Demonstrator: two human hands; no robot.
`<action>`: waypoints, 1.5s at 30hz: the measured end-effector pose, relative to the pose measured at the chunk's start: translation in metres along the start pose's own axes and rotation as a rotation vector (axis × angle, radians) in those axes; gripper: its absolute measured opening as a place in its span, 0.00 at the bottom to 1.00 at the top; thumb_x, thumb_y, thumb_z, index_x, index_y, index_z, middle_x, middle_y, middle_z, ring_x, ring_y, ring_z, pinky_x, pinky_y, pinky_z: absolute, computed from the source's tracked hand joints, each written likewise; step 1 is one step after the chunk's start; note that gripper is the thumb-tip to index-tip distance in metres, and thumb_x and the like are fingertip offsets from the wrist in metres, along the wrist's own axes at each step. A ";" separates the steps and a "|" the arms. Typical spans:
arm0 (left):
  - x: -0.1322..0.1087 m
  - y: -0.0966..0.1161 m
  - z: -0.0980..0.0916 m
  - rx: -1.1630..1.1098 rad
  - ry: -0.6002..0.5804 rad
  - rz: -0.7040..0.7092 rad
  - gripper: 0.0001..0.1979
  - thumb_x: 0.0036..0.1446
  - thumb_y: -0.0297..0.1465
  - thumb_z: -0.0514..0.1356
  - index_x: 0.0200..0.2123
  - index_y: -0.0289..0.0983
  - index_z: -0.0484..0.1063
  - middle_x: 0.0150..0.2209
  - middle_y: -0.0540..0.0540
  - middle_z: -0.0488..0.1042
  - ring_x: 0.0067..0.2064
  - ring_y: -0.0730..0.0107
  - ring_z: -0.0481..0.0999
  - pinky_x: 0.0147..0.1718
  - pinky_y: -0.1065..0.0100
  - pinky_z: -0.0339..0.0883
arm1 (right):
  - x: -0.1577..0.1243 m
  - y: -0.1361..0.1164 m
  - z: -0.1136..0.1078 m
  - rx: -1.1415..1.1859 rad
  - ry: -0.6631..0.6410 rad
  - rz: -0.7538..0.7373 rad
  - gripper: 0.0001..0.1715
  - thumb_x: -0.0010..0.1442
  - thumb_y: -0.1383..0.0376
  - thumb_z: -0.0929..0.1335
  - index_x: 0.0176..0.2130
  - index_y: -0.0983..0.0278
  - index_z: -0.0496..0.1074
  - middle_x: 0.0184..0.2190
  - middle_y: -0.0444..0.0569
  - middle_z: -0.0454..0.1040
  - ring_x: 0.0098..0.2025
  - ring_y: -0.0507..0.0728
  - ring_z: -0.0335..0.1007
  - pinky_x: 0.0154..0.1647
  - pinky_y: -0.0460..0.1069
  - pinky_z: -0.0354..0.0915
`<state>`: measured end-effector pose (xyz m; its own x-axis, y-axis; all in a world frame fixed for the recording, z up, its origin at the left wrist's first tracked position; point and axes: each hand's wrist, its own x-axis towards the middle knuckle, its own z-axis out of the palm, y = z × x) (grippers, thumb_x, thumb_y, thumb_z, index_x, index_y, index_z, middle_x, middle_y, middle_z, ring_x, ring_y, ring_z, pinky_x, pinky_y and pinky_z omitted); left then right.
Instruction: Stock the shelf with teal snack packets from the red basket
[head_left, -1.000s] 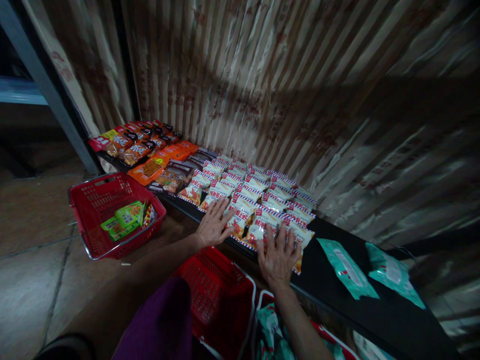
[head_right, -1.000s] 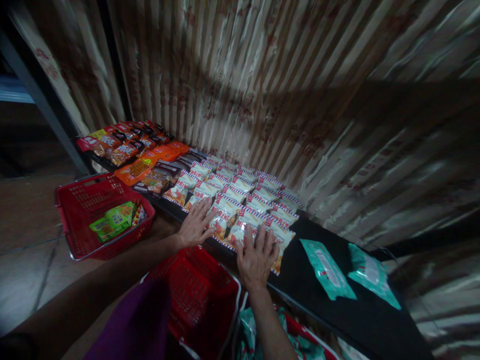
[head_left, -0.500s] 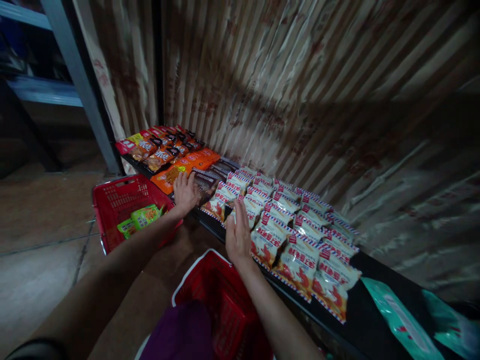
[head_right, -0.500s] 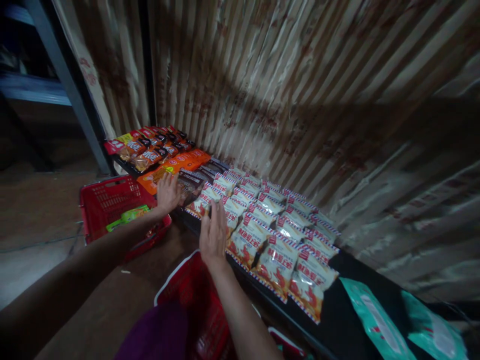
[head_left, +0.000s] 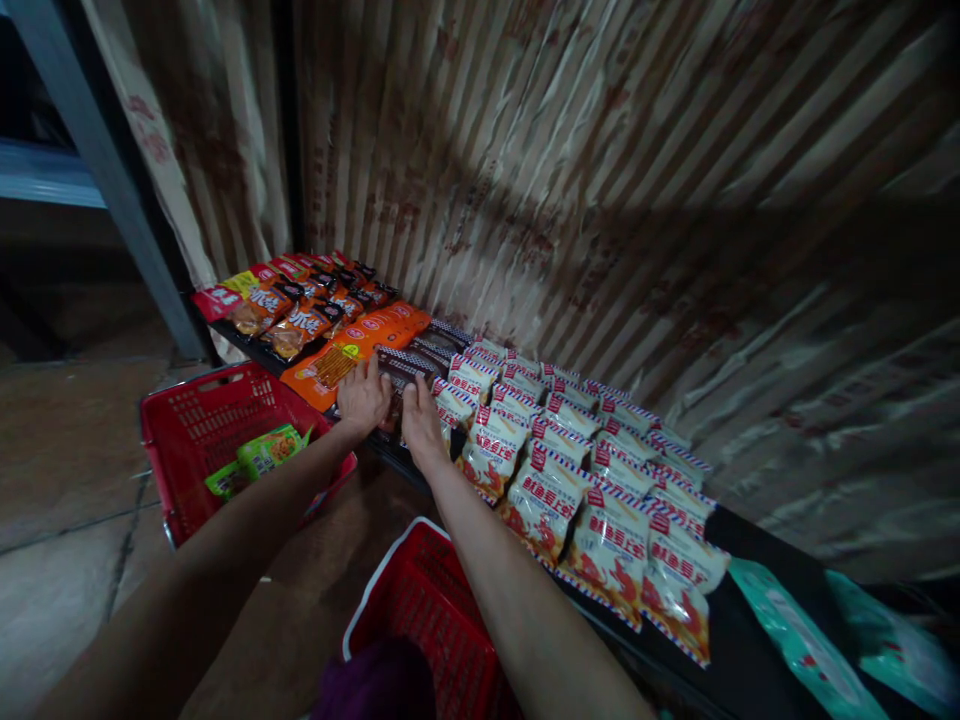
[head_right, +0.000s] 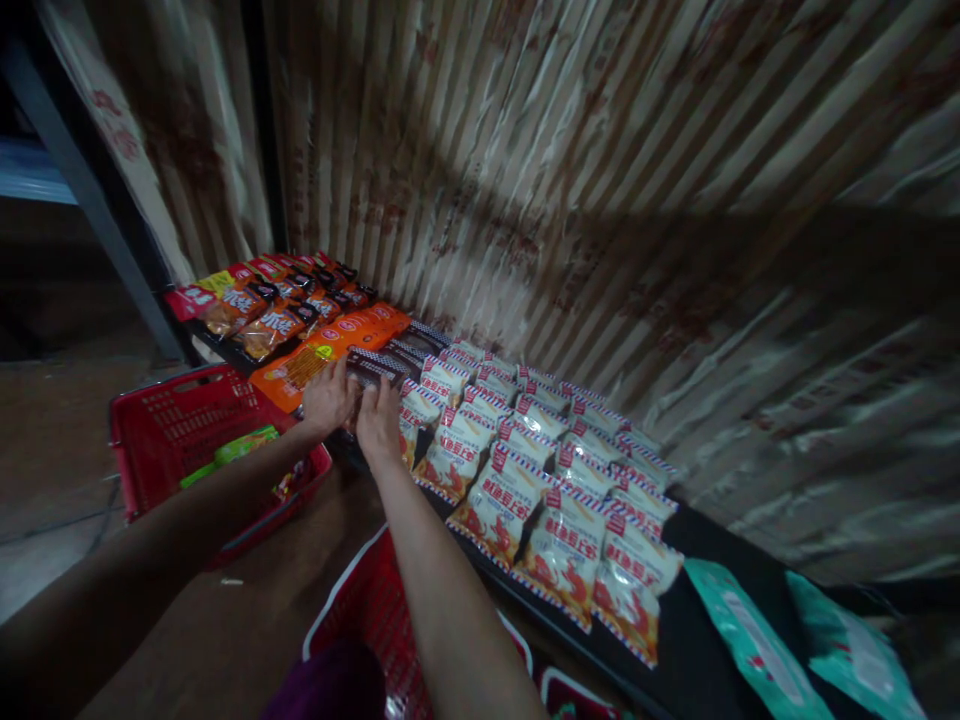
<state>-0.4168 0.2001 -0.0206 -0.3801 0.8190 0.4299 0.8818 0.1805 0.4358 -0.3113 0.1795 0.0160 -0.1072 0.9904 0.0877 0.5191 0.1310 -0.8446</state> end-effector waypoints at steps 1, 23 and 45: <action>0.002 -0.001 -0.001 -0.008 -0.003 0.006 0.25 0.61 0.36 0.45 0.59 0.31 0.59 0.56 0.32 0.66 0.53 0.49 0.69 0.49 0.51 0.62 | -0.001 0.000 0.004 -0.004 0.010 -0.003 0.34 0.64 0.55 0.51 0.62 0.70 0.54 0.64 0.59 0.54 0.66 0.59 0.48 0.64 0.57 0.47; 0.011 0.005 0.023 -0.033 -0.021 0.115 0.23 0.60 0.34 0.47 0.57 0.33 0.62 0.55 0.34 0.66 0.51 0.52 0.67 0.50 0.52 0.61 | -0.013 0.011 0.029 -0.290 0.105 -0.081 0.32 0.60 0.66 0.53 0.62 0.74 0.54 0.63 0.63 0.54 0.68 0.65 0.35 0.64 0.66 0.39; 0.000 0.011 0.020 -0.061 0.048 0.175 0.23 0.63 0.36 0.44 0.56 0.34 0.65 0.58 0.39 0.65 0.59 0.53 0.62 0.55 0.52 0.57 | 0.041 -0.010 -0.019 -0.991 -0.214 -0.174 0.30 0.64 0.62 0.54 0.64 0.64 0.52 0.66 0.58 0.49 0.67 0.63 0.42 0.65 0.61 0.31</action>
<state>-0.4018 0.2130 -0.0316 -0.2363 0.8077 0.5402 0.9176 0.0025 0.3975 -0.3048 0.2197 0.0382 -0.3461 0.9381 -0.0111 0.9382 0.3461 -0.0054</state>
